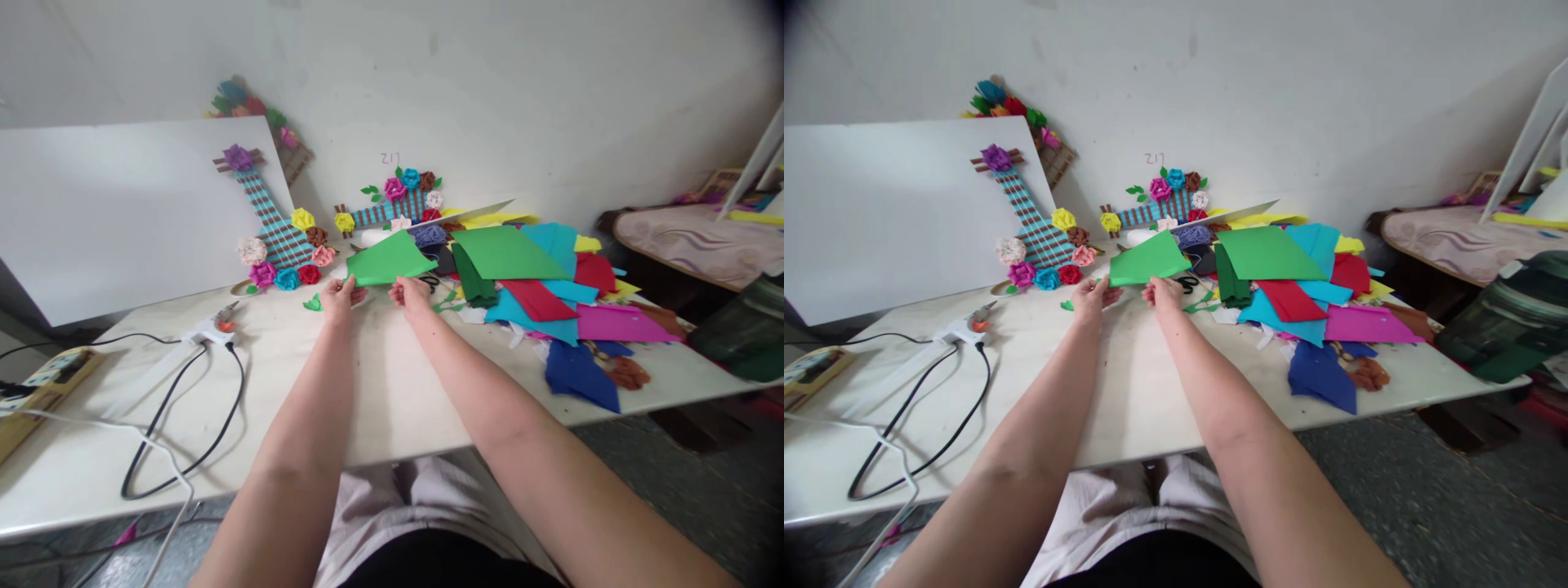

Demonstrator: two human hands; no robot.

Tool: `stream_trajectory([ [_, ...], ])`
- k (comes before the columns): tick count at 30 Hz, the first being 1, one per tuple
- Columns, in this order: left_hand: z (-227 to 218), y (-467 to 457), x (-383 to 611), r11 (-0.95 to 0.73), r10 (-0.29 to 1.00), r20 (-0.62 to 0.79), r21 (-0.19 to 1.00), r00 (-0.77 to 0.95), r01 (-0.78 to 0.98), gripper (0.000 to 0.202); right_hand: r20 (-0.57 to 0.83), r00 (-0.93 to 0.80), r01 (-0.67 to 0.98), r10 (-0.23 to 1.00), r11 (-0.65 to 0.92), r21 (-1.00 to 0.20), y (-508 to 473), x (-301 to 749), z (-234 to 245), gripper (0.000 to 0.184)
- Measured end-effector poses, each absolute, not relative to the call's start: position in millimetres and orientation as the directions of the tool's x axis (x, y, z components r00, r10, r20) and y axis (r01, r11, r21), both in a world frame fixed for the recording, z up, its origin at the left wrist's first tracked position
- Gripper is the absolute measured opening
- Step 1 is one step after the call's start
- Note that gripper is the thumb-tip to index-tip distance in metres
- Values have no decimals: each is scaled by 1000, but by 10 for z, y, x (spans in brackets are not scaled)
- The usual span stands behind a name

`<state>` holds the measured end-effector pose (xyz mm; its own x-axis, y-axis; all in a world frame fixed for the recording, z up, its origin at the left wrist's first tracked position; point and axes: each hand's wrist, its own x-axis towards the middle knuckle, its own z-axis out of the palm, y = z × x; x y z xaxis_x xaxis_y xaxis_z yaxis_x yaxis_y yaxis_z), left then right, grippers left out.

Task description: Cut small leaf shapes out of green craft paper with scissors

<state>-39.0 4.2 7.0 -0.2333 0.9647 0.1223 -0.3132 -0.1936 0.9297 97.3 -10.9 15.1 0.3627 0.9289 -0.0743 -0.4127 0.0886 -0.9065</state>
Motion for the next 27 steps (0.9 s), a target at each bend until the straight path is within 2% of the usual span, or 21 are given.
stream_trajectory([
  [5,71,50,-337,-202,951,96,913,-295,-354,32,-74,389,-422,918,107,-900,-88,959,127,23],
  [12,89,-12,-333,-121,979,53,928,-195,-352,30,-104,391,-444,914,88,-891,-96,993,122,23],
  [20,110,-57,-343,-151,988,124,902,-93,-404,36,-165,191,-410,968,-74,-909,-143,1045,186,29],
  [27,68,-44,-336,-154,988,147,888,-49,-434,33,-97,123,-412,988,-38,-911,-157,1048,175,26],
])
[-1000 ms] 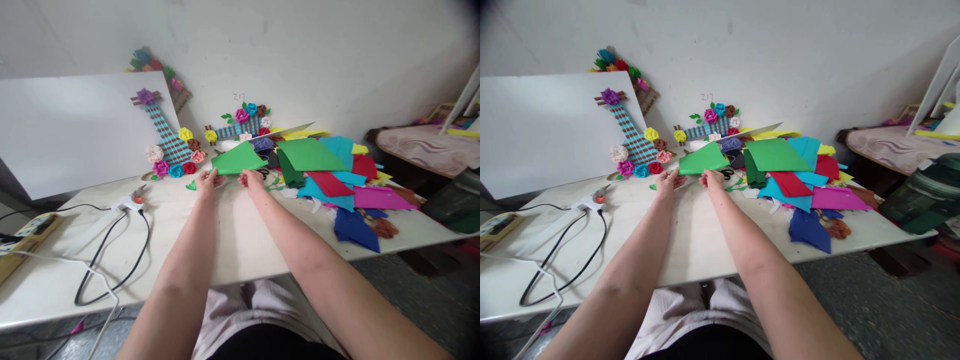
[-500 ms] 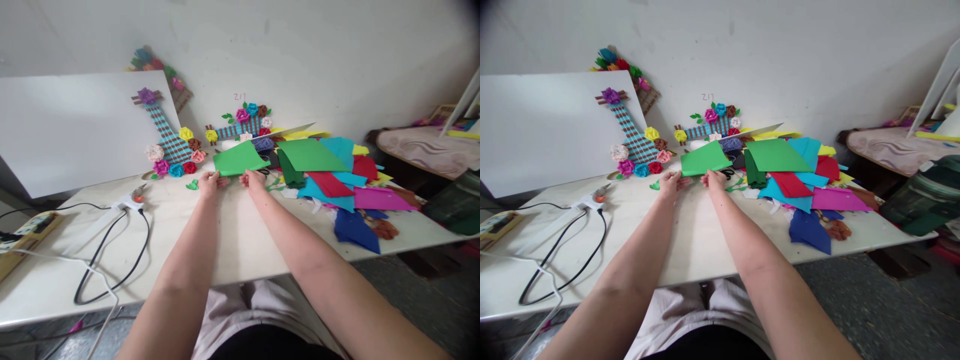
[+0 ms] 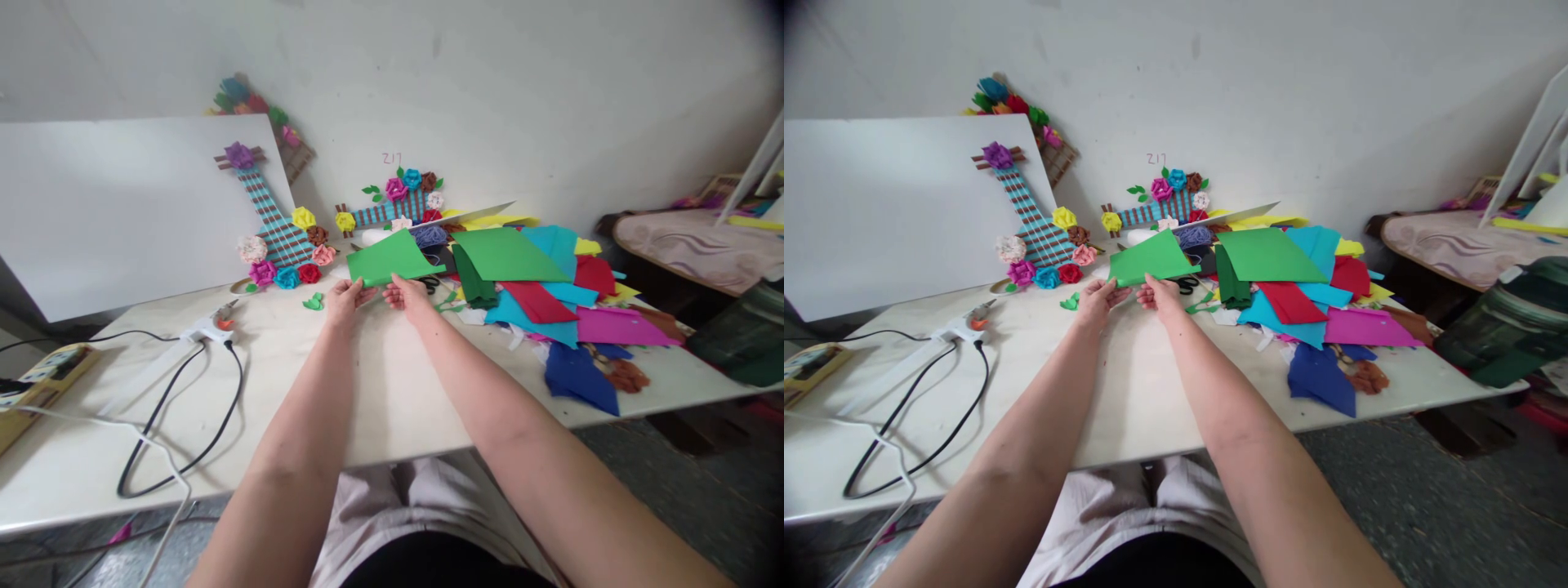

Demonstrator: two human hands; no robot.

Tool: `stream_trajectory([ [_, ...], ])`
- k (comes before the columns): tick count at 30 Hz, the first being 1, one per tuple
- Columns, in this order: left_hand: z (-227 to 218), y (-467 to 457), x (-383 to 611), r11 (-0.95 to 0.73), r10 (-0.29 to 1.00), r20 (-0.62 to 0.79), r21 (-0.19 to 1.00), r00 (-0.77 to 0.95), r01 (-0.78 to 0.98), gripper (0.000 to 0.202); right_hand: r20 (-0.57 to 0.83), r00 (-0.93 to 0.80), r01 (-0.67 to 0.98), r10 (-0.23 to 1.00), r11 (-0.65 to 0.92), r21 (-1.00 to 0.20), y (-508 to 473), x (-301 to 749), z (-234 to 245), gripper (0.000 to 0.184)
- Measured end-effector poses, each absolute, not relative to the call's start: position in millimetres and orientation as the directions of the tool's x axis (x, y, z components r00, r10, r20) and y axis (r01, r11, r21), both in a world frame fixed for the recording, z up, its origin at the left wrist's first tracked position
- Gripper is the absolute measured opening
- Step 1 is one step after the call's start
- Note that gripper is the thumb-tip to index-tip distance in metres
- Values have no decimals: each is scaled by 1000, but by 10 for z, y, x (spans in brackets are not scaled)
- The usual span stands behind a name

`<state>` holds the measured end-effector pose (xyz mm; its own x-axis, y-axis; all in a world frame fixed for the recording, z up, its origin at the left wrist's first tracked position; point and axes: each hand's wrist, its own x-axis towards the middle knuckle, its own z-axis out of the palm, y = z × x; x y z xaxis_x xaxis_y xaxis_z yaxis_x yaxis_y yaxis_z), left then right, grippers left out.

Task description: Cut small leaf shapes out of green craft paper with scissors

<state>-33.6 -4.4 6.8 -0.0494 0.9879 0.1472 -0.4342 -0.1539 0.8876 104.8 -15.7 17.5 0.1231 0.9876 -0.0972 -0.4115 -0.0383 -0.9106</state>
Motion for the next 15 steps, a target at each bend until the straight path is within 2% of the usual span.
stream_trajectory([
  [6,86,-55,-320,-124,991,131,893,-15,-433,32,-47,186,-397,982,31,-917,-126,1037,125,24],
  [10,109,-80,-313,-105,993,117,925,9,-364,34,-38,255,-368,966,61,-928,-113,1001,104,25],
  [15,113,-76,-282,-106,994,101,933,-32,-345,36,-15,288,-315,957,80,-946,-92,961,72,25],
])
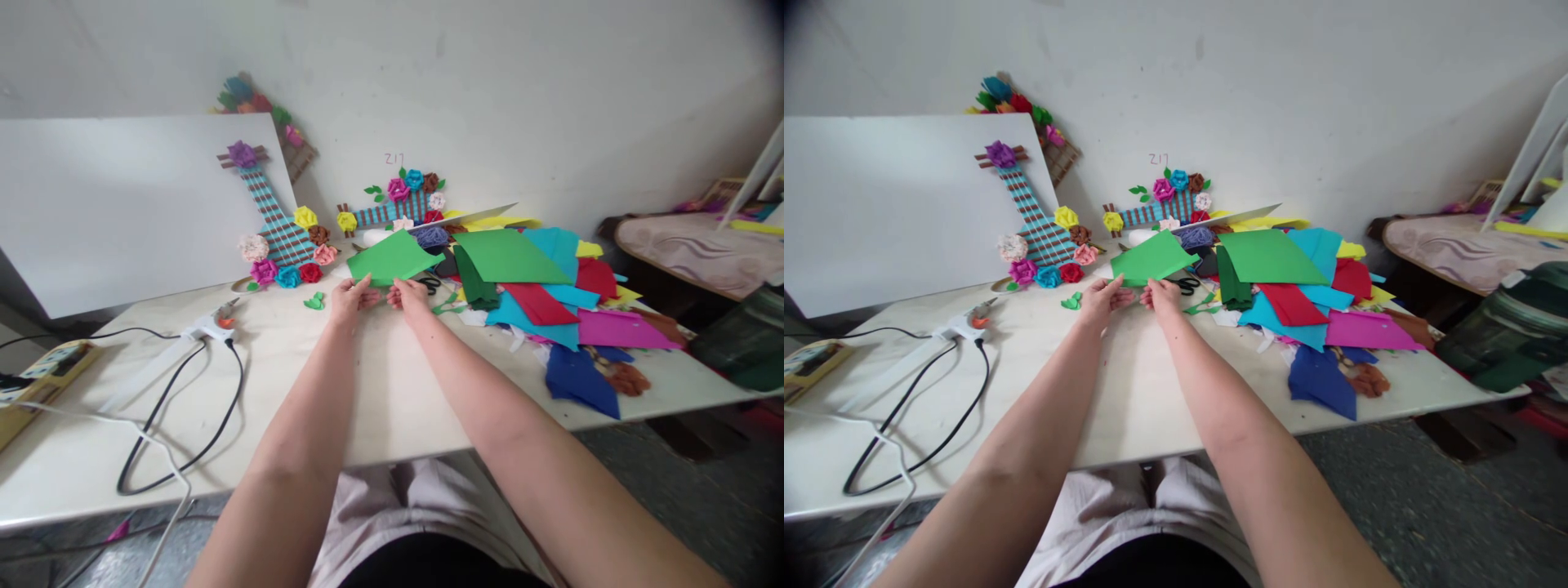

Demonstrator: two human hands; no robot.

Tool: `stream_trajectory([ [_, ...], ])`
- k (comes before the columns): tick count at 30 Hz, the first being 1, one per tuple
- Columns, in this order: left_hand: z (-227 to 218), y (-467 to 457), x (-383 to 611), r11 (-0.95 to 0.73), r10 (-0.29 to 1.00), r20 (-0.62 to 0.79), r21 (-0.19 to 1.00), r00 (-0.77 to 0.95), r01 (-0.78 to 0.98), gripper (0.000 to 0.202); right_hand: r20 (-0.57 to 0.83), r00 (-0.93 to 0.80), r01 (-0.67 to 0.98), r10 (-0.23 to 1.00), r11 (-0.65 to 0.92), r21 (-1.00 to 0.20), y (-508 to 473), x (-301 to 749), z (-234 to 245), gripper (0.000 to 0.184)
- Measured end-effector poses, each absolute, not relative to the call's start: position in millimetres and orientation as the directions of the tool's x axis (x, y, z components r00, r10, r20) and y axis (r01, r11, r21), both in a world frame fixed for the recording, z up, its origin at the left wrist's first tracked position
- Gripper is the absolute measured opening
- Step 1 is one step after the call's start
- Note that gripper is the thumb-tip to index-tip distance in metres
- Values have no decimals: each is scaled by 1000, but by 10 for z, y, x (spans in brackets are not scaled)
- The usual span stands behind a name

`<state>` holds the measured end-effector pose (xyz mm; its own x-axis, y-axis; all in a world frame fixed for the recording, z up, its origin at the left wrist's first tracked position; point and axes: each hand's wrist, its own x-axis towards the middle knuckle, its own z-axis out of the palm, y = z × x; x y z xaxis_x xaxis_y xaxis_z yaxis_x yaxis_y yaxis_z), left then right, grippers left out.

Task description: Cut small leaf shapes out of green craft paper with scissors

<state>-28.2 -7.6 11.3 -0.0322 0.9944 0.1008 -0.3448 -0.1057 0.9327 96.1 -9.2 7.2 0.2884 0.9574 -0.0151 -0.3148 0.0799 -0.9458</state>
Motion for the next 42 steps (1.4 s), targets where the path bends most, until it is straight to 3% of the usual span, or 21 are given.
stream_trajectory([
  [7,104,-46,-258,-101,993,68,913,-95,-396,28,9,295,-315,956,106,-943,-106,930,68,24],
  [14,157,-49,-192,-70,971,-12,940,-237,-334,15,-18,274,-361,962,86,-928,-118,871,71,26],
  [18,181,-56,-165,-106,956,6,939,-294,-327,19,-16,279,-363,960,90,-927,-125,859,64,29],
  [28,164,-70,-202,-174,969,96,919,-228,-354,31,-70,49,-356,996,-48,-933,-227,941,165,29],
  [33,165,-93,-192,-171,978,97,884,-187,-435,29,-78,95,-380,992,-36,-924,-200,919,167,29],
  [42,188,-67,-201,-5,989,-82,808,-121,-589,21,-38,236,-312,971,39,-949,-190,833,171,28],
])
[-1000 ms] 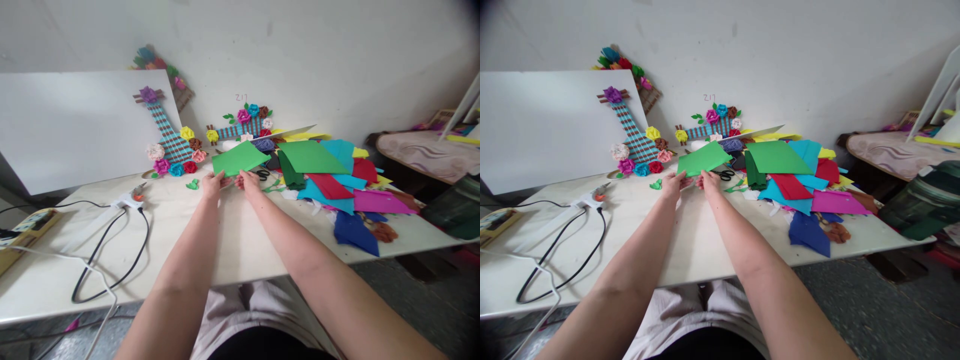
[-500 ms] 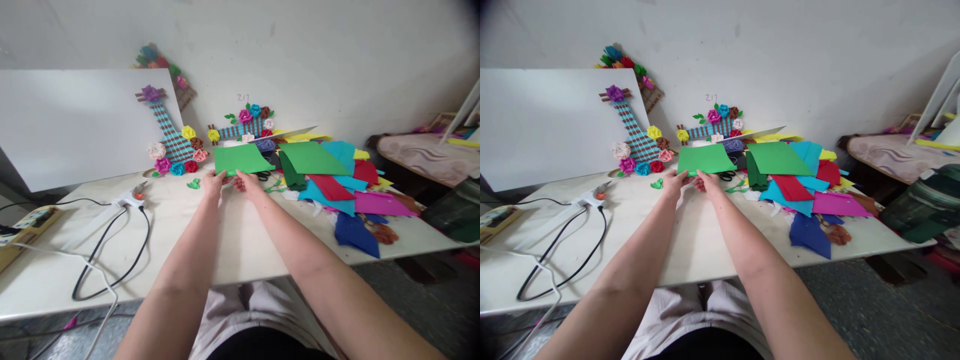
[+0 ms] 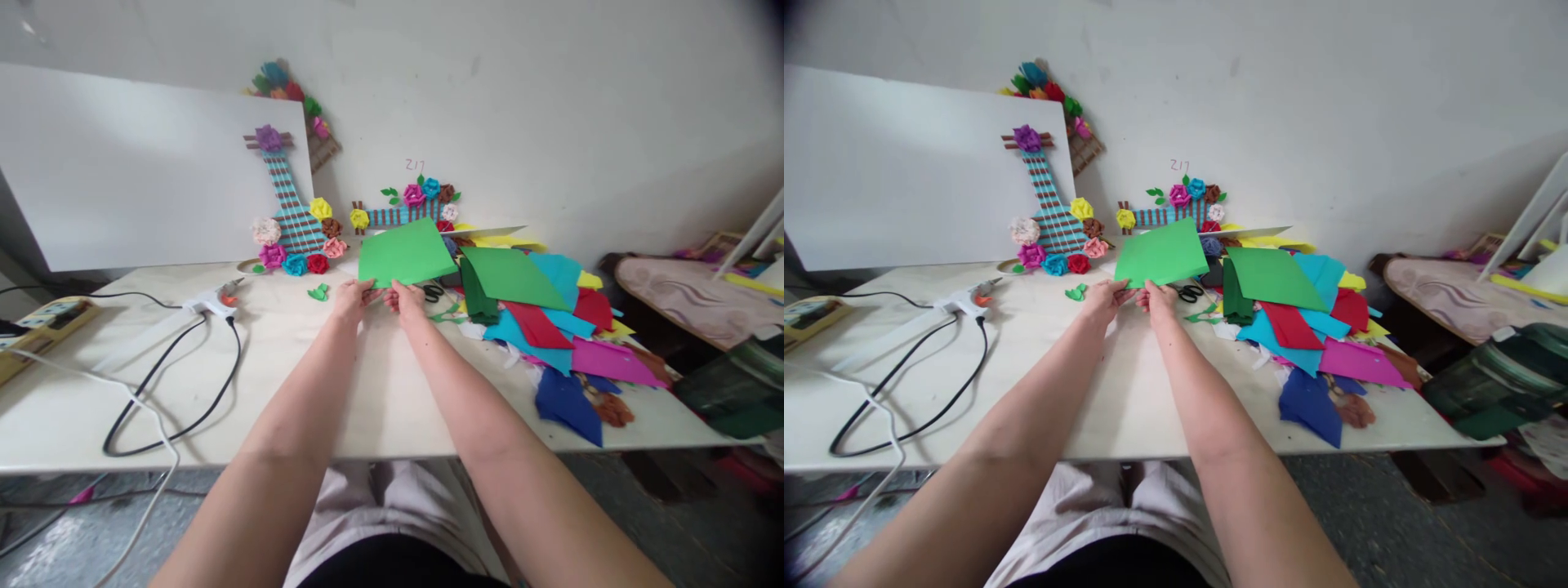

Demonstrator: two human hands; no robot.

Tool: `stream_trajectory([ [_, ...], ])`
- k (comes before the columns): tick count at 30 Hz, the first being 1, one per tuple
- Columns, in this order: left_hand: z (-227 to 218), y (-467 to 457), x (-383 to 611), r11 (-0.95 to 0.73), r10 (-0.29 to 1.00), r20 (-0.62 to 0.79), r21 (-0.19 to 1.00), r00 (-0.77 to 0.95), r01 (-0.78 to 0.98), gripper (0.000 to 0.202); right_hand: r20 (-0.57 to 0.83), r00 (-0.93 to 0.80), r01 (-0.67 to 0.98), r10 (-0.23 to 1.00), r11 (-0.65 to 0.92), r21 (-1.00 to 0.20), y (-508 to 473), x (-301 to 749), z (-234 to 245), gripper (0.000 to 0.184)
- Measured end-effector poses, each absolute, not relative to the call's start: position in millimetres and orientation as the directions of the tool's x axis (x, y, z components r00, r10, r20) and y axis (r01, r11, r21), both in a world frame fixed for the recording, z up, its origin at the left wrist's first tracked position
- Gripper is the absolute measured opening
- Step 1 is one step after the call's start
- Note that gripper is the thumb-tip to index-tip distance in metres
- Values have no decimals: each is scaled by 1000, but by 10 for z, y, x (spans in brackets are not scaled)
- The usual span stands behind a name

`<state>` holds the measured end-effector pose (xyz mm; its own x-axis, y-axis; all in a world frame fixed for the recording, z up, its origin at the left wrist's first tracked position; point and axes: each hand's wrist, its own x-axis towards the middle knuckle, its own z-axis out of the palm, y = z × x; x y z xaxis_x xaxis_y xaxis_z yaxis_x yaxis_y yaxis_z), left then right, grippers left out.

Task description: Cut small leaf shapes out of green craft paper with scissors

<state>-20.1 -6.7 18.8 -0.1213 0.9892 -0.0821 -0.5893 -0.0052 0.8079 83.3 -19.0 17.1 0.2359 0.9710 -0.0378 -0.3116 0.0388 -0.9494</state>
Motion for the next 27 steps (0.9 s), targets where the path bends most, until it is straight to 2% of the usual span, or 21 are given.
stream_trajectory([
  [5,188,-81,-161,3,973,-148,777,-178,-629,21,-28,283,-281,959,55,-958,-140,819,101,25],
  [11,202,-78,-167,6,960,-186,762,-210,-648,45,-5,289,-303,957,87,-949,-119,802,71,26],
  [14,201,-58,-184,36,950,-238,728,-203,-685,45,-2,273,-321,962,89,-943,-134,771,84,26],
  [17,179,-33,-195,47,940,-274,696,-204,-716,36,-11,266,-343,964,84,-935,-143,748,86,25],
  [21,122,-8,-203,-2,979,-138,719,-147,-695,12,-33,283,-370,959,77,-926,-148,770,88,27],
  [24,77,-16,-185,35,997,-75,718,-27,-695,23,-44,285,-395,958,76,-915,-148,801,89,26],
  [27,51,-52,-136,122,991,-55,737,121,-665,19,-35,261,-419,965,81,-904,-139,800,70,26],
])
